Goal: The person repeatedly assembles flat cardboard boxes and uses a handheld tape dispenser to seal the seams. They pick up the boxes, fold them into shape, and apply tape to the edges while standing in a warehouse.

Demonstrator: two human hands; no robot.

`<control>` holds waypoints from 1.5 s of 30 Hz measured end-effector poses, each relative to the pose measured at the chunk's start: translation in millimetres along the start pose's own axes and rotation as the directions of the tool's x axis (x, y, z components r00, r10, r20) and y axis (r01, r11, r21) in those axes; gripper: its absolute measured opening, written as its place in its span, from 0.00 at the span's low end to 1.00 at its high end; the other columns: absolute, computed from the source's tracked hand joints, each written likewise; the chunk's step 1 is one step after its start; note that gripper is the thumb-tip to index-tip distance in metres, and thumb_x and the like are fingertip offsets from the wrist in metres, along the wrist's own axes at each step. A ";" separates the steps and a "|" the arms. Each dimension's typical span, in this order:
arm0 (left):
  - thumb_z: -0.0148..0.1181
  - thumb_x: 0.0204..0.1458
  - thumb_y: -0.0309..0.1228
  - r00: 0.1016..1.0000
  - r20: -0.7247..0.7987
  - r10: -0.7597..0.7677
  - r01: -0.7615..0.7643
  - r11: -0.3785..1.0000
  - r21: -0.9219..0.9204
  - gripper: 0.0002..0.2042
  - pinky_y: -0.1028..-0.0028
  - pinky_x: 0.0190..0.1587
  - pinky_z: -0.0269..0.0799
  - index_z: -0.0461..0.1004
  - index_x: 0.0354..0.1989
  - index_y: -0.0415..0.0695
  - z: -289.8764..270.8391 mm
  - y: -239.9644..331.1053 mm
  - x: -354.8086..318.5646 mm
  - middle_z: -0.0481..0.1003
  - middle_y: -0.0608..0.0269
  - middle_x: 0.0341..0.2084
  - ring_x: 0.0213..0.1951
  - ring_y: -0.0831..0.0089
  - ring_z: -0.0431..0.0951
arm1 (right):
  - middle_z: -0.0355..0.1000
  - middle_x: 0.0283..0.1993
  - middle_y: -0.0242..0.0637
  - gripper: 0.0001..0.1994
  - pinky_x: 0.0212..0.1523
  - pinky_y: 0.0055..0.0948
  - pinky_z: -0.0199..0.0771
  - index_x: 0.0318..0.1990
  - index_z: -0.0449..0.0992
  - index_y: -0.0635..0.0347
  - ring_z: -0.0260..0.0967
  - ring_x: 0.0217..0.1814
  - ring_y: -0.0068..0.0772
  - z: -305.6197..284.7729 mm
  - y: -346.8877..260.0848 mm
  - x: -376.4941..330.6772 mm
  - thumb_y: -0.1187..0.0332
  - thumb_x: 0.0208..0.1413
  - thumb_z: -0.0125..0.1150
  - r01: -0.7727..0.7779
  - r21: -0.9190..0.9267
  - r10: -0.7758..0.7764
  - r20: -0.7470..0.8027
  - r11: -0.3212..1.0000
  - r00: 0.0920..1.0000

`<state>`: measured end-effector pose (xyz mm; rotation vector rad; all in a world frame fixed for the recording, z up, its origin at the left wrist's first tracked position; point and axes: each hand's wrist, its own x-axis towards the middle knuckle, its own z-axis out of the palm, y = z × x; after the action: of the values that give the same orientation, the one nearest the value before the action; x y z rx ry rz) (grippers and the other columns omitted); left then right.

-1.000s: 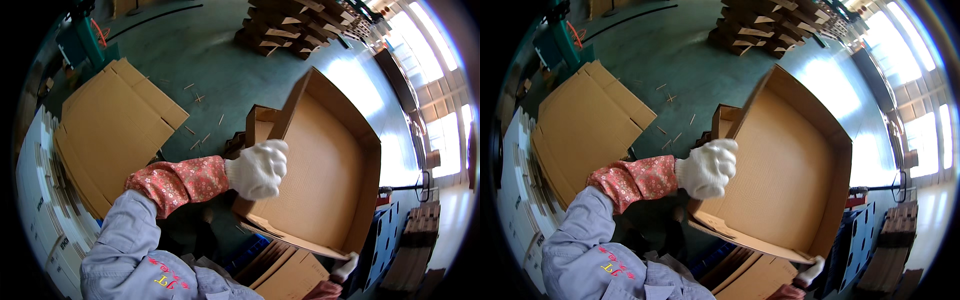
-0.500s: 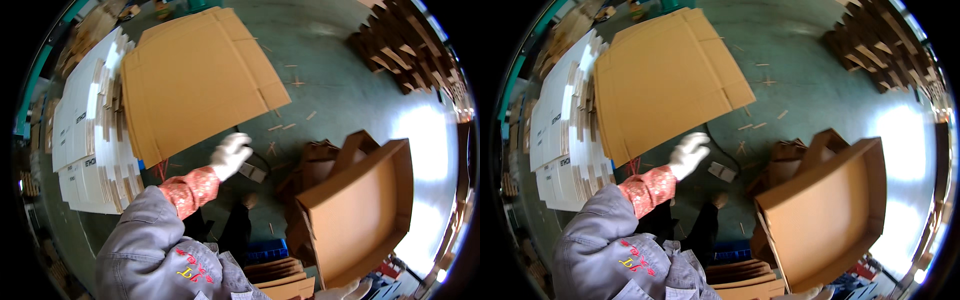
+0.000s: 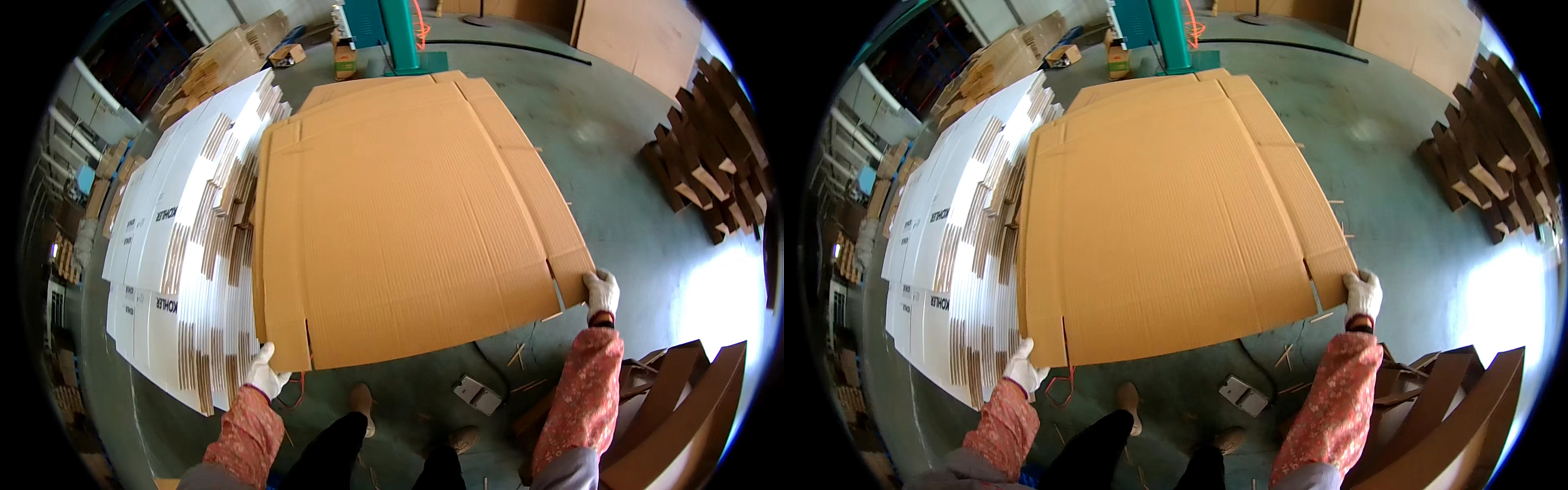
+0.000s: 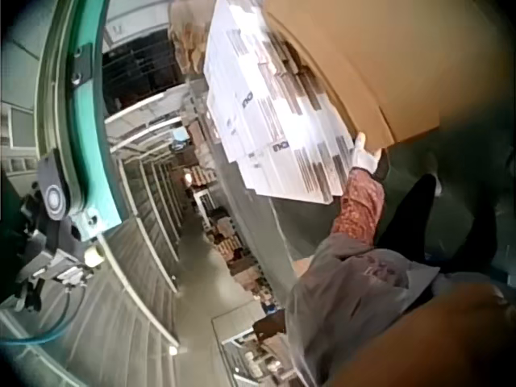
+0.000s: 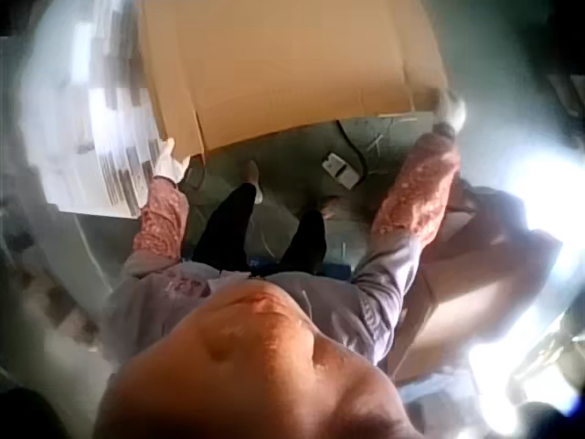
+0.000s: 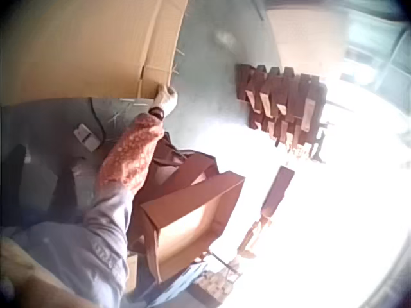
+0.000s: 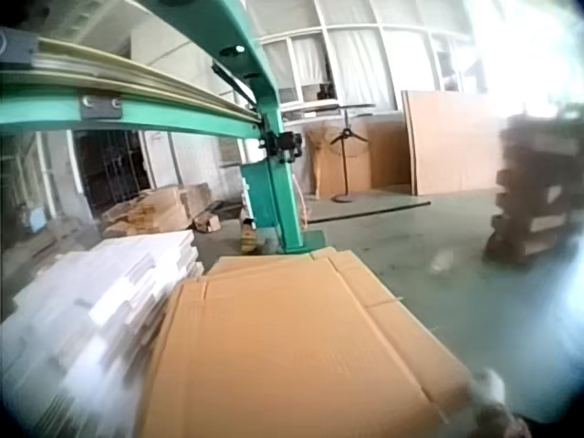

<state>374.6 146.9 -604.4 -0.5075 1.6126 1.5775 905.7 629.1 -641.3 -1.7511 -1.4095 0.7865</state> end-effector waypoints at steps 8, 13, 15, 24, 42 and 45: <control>0.49 0.63 0.44 0.760 0.179 0.624 -0.578 0.776 -0.251 0.25 0.59 0.62 0.67 0.67 0.62 0.40 -64.2 181.0 -161.5 0.73 0.54 0.55 0.57 0.61 0.73 | 0.73 0.53 0.41 0.24 0.49 0.33 0.74 0.63 0.67 0.63 0.71 0.50 0.31 -176.2 -219.1 -178.5 0.62 0.62 0.55 0.019 0.790 0.012 -0.033 0.613 0.999; 0.42 0.66 0.51 0.457 0.367 0.810 -0.515 0.577 -0.634 0.30 0.61 0.69 0.55 0.56 0.69 0.43 -53.5 315.0 -219.7 0.63 0.51 0.64 0.68 0.60 0.58 | 0.65 0.64 0.47 0.25 0.63 0.46 0.66 0.67 0.62 0.58 0.65 0.64 0.44 -242.1 -301.6 -176.5 0.56 0.68 0.42 0.332 0.848 -0.201 -0.271 0.414 0.942; 0.48 0.58 0.63 0.401 0.329 0.855 -0.660 0.519 -0.543 0.35 0.58 0.65 0.56 0.62 0.63 0.46 31.8 326.3 -251.4 0.67 0.56 0.57 0.60 0.62 0.65 | 0.66 0.63 0.48 0.25 0.62 0.52 0.66 0.65 0.64 0.57 0.65 0.63 0.46 -259.1 -299.0 -123.6 0.53 0.68 0.40 0.262 0.763 -0.262 -0.126 0.591 0.957; 0.51 0.62 0.51 0.444 0.490 0.750 -0.863 0.505 0.008 0.26 0.67 0.48 0.74 0.70 0.52 0.38 2.0 394.0 -197.0 0.75 0.60 0.43 0.43 0.70 0.76 | 0.72 0.53 0.39 0.21 0.55 0.30 0.70 0.55 0.72 0.65 0.69 0.51 0.31 -257.2 -341.2 -156.7 0.58 0.63 0.60 0.068 0.818 0.022 -0.098 0.571 0.995; 0.75 0.21 0.59 0.616 0.759 -0.211 -0.565 -0.789 0.240 0.69 0.47 0.72 0.33 0.42 0.71 0.35 -61.5 323.9 -307.8 0.48 0.36 0.65 0.68 0.39 0.45 | 0.71 0.31 0.43 0.14 0.37 0.40 0.74 0.28 0.77 0.60 0.72 0.37 0.47 -208.4 -413.6 -427.2 0.57 0.50 0.65 0.618 -0.415 -0.236 0.669 0.668 0.704; 0.73 0.23 0.63 0.678 0.679 -0.281 -0.509 -0.846 0.158 0.70 0.46 0.72 0.30 0.40 0.70 0.30 -69.6 324.7 -314.9 0.42 0.32 0.68 0.70 0.38 0.40 | 0.70 0.30 0.45 0.15 0.37 0.42 0.73 0.29 0.77 0.60 0.71 0.37 0.48 -206.9 -417.0 -425.8 0.56 0.51 0.64 0.611 -0.432 -0.210 0.676 0.663 0.706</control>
<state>296.9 47.7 -164.5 1.9222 1.8352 -0.8185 770.2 227.9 -173.8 -1.5356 -2.6711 0.6186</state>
